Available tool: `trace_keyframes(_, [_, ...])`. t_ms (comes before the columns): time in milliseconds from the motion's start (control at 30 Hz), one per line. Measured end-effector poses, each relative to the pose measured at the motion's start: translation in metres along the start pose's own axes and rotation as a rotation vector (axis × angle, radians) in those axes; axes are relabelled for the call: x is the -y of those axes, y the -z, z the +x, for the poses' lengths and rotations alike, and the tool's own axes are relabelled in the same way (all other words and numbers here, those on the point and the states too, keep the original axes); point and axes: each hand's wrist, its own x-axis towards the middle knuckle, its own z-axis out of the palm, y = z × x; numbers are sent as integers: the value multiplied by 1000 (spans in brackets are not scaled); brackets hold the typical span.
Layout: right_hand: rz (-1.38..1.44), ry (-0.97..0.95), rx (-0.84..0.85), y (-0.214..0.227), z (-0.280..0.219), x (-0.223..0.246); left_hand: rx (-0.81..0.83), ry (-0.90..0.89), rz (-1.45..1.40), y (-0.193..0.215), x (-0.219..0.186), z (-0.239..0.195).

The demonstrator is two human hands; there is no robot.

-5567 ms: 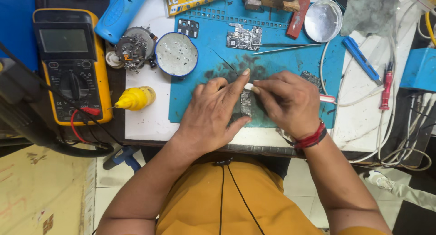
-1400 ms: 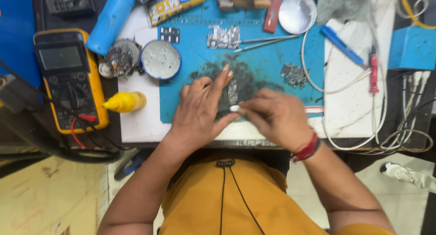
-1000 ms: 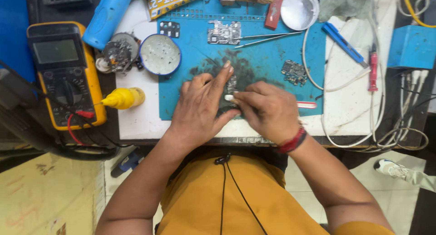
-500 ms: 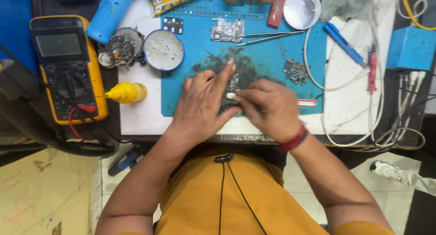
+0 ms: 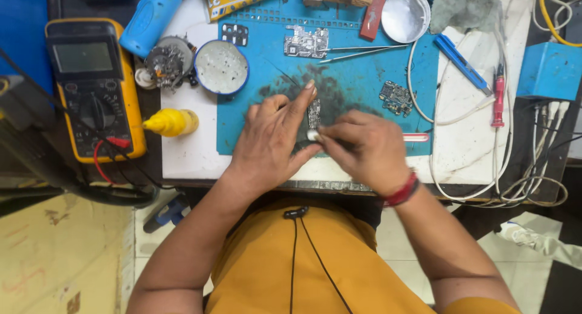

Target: The person cleans a small circuit board with a toothbrush, applies flux from a yellow bottle, and uses a hot air gun and tweezers to work on the board. They then use a multimeter probe to test points on the board.

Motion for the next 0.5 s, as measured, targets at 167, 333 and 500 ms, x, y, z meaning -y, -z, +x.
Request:
trace_keyframes(167, [143, -79, -187, -13, -6, -1, 15, 10, -16, 3, -5, 5])
trace_keyframes(333, [388, -244, -346, -8, -35, -33, 122, 32, -58, 7, -7, 12])
trace_keyframes(500, [296, -348, -318, 0, -59, -42, -25, -122, -125, 4, -10, 12])
